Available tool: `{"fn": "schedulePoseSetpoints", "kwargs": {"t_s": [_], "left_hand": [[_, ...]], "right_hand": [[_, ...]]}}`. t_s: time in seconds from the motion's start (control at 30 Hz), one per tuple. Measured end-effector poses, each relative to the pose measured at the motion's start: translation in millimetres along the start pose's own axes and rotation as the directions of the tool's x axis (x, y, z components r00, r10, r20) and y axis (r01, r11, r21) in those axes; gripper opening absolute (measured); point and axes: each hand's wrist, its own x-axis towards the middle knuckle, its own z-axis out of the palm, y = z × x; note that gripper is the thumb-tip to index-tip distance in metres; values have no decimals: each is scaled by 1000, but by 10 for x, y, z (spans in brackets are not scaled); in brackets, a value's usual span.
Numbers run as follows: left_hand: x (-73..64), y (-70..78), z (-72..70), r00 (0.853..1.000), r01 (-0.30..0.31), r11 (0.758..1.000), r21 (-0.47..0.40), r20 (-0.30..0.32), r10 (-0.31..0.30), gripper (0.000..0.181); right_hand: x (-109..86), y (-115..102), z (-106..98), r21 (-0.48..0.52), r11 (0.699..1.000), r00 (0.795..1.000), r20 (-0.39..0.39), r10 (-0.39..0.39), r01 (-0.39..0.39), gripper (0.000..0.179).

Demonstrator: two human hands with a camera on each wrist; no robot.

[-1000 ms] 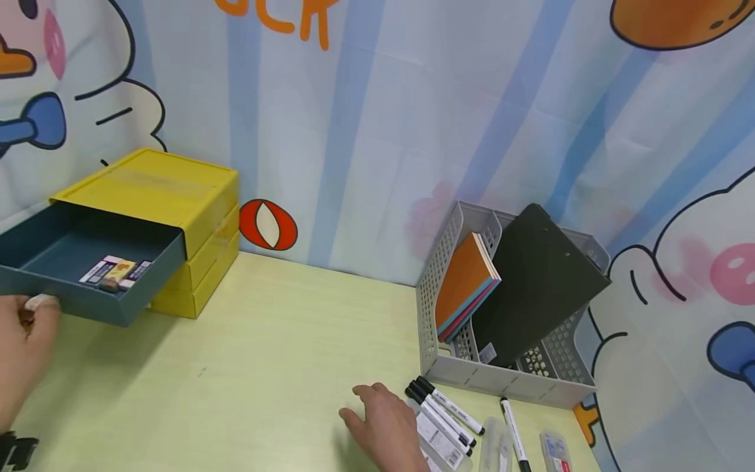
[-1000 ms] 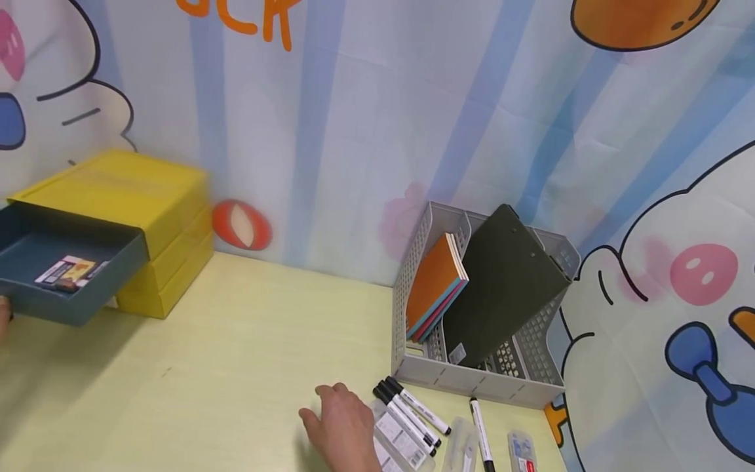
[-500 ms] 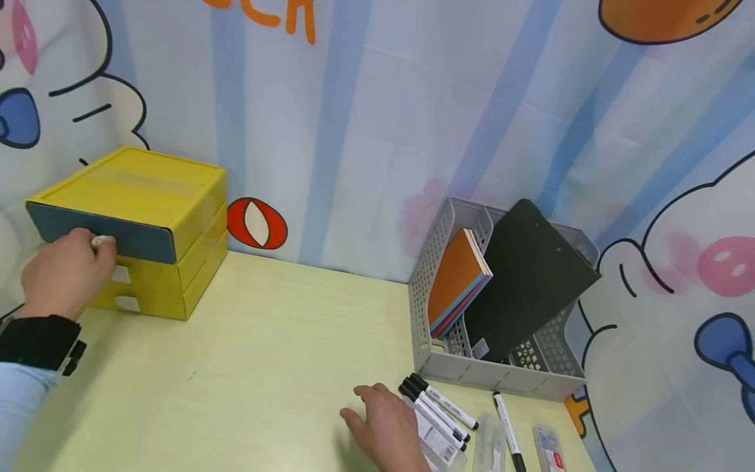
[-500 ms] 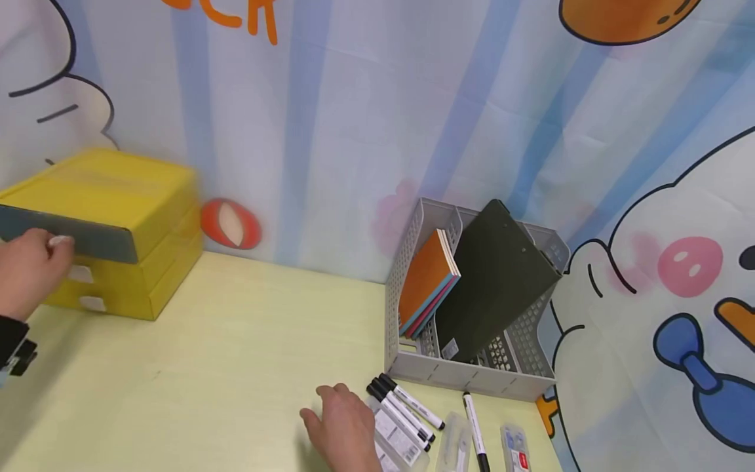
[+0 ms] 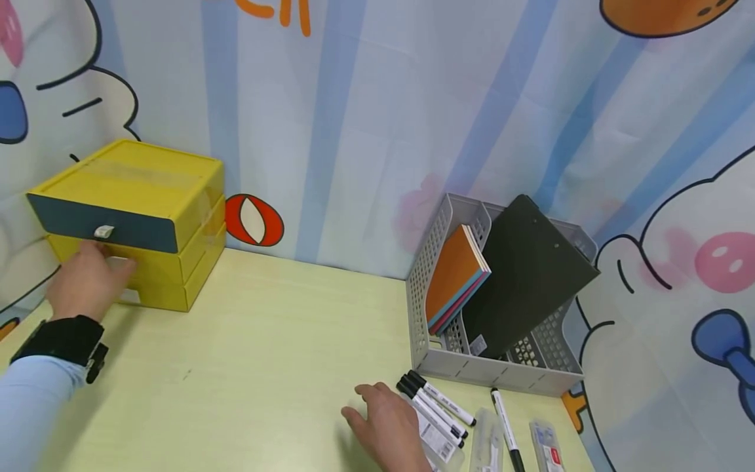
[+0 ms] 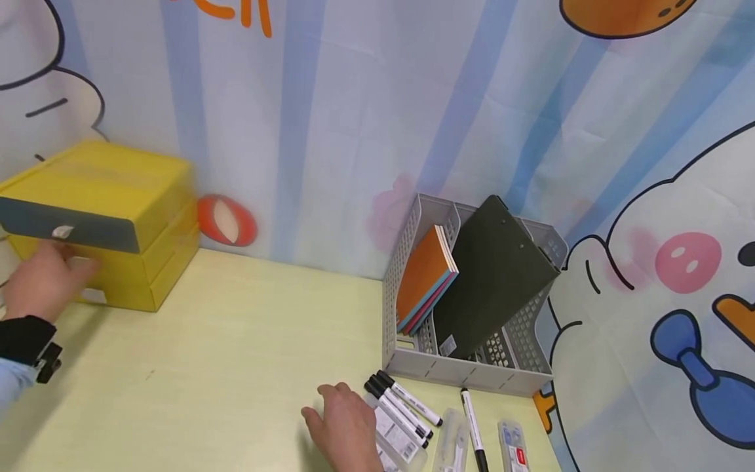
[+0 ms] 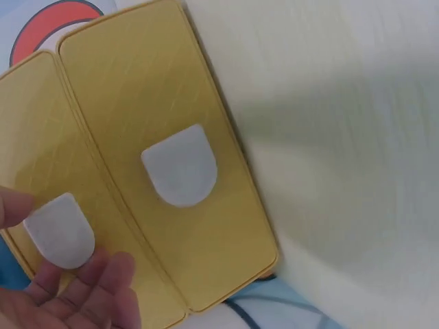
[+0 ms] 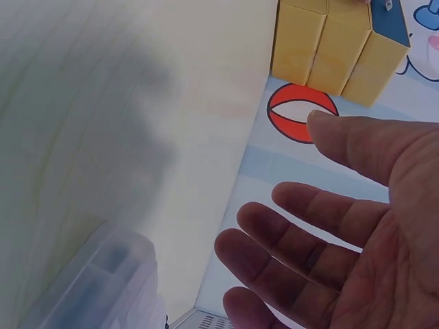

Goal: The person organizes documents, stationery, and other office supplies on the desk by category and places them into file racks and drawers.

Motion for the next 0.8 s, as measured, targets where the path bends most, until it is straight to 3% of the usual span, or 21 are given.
{"fn": "schedulePoseSetpoints", "kwargs": {"t_s": [0.13,0.27,0.43,0.63,0.8], "left_hand": [[-36,-43,21,1000,-27,1000,-13,4,28,61],[-143,-68,-3,1000,19,1000,15,3,-19,60],[-421,-176,-77,998,63,997,46,-6,-63,51],[-781,-326,-148,987,160,987,-16,23,-160,46],[-961,-456,-170,985,171,984,-46,-4,-171,43]], "right_hand": [[-3,-9,-7,4,1000,1000,5,3,-3,36],[-9,-10,-8,-3,1000,1000,-2,4,-4,36],[-10,-2,4,-22,1000,1000,-14,1,-1,35],[-11,24,2,-15,1000,1000,-3,18,-18,36],[1,52,-30,-2,1000,1000,12,29,-29,35]]}}
